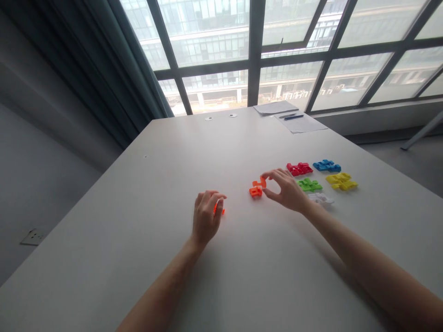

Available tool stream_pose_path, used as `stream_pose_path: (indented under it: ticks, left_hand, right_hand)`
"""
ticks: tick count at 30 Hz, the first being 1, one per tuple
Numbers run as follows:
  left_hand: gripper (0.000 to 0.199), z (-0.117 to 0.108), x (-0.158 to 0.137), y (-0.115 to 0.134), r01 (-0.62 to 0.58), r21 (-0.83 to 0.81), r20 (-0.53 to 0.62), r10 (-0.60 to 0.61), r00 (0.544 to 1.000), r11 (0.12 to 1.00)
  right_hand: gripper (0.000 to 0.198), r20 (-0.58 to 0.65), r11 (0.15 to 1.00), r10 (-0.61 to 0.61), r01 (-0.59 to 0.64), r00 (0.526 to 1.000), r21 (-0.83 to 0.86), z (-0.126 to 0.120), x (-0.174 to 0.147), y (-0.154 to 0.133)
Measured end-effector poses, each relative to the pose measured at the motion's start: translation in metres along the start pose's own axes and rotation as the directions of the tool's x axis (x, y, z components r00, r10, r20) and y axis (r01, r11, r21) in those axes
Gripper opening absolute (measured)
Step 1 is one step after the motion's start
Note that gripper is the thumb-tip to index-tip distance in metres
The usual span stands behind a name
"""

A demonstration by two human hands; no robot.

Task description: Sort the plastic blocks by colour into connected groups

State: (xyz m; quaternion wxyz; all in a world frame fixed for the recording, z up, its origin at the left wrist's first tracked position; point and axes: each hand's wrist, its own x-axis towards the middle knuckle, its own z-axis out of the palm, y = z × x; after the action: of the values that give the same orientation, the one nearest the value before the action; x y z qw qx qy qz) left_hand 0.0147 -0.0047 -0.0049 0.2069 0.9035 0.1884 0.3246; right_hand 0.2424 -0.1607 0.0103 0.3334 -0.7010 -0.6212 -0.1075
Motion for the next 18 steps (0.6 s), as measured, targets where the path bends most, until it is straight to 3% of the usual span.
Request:
stream_pose_path:
  ticks: [5, 9, 18]
  left_hand:
    - [0.03, 0.003, 0.004, -0.017, 0.189, -0.1, -0.092, -0.198, 0.976, 0.977]
    - [0.027, 0.007, 0.007, -0.028, 0.331, -0.249, -0.101, -0.364, 0.926, 0.91]
    - [0.026, 0.01, 0.007, -0.032, 0.276, -0.24, -0.139, -0.314, 0.939, 0.931]
  right_hand:
    - [0.018, 0.195, 0.993, 0.112, -0.103, 0.974, -0.054, -0.026, 0.001, 0.034]
    - [0.019, 0.317, 0.983, 0.172, -0.142, 0.933, -0.114, -0.027, -0.004, 0.043]
    - [0.025, 0.366, 0.969, 0.205, -0.134, 0.908, -0.209, -0.013, -0.006, 0.037]
